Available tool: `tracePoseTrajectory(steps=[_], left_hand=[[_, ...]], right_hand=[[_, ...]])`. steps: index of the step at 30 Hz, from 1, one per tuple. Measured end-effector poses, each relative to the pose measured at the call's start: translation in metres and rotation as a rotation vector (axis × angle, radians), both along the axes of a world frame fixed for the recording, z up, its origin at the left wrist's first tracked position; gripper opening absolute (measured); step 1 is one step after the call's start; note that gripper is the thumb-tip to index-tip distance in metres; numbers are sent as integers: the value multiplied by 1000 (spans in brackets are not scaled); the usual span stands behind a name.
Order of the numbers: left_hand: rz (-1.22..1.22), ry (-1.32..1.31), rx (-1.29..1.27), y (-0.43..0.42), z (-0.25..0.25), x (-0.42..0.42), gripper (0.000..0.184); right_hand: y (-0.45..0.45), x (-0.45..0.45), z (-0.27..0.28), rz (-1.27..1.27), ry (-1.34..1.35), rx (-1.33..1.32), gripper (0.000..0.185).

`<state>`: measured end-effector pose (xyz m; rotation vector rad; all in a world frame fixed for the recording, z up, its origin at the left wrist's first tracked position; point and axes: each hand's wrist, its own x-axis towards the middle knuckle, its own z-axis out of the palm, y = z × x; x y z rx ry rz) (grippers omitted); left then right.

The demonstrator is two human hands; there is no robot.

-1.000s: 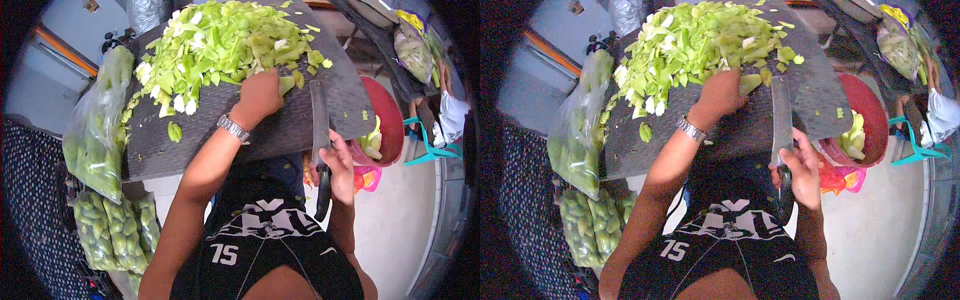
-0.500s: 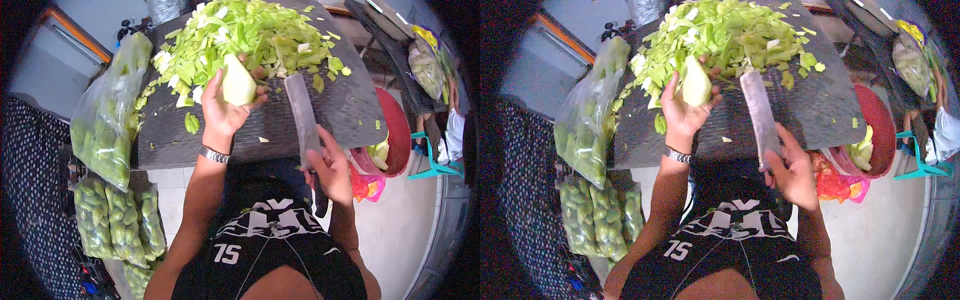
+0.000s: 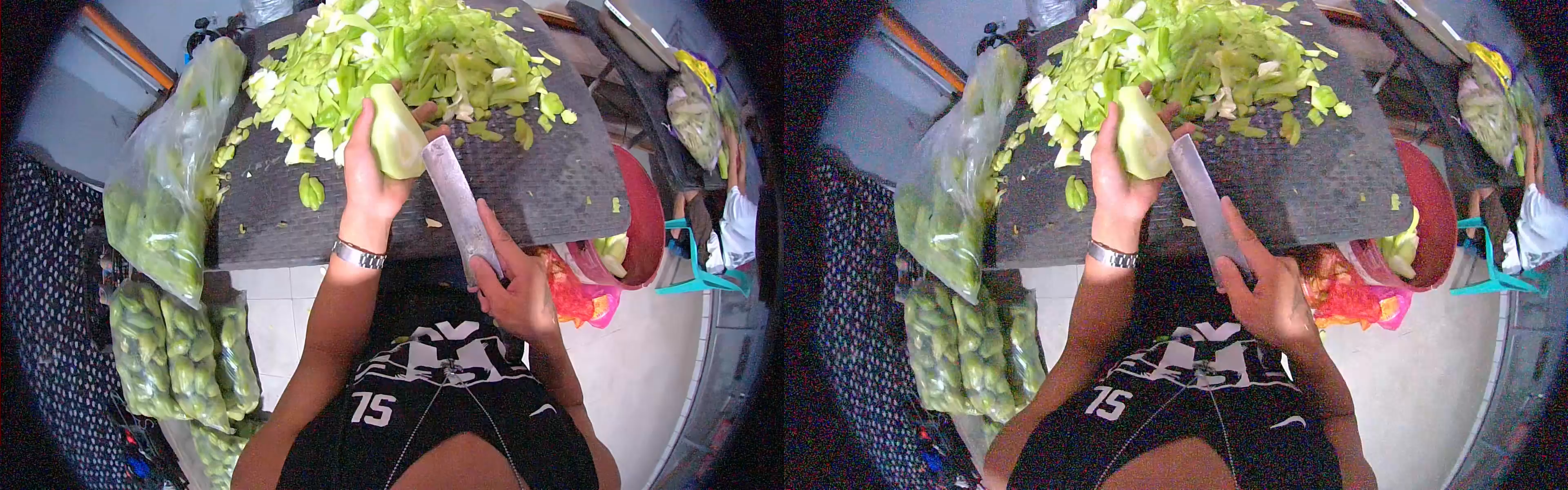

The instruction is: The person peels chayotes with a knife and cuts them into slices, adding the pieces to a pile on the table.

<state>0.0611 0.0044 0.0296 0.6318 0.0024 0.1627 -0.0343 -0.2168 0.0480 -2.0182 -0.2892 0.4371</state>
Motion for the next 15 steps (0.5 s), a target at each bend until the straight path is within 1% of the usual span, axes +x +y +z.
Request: tracePoseTrajectory(steps=[4,10,13,15], left_hand=[[-136,12,13,5,2,-5,61],[-208,33,-40,-2,-1,-8,60],[-211,58,-6,-5,1,-12,60],[-247,84,-30,-6,3,-15,57]], right_hand=[[2,2,5,-11,80,10,67],[3,7,-15,-8,-24,196,67],[-1,9,-7,-6,141,251,64],[-1,10,-4,-6,166,282,64]])
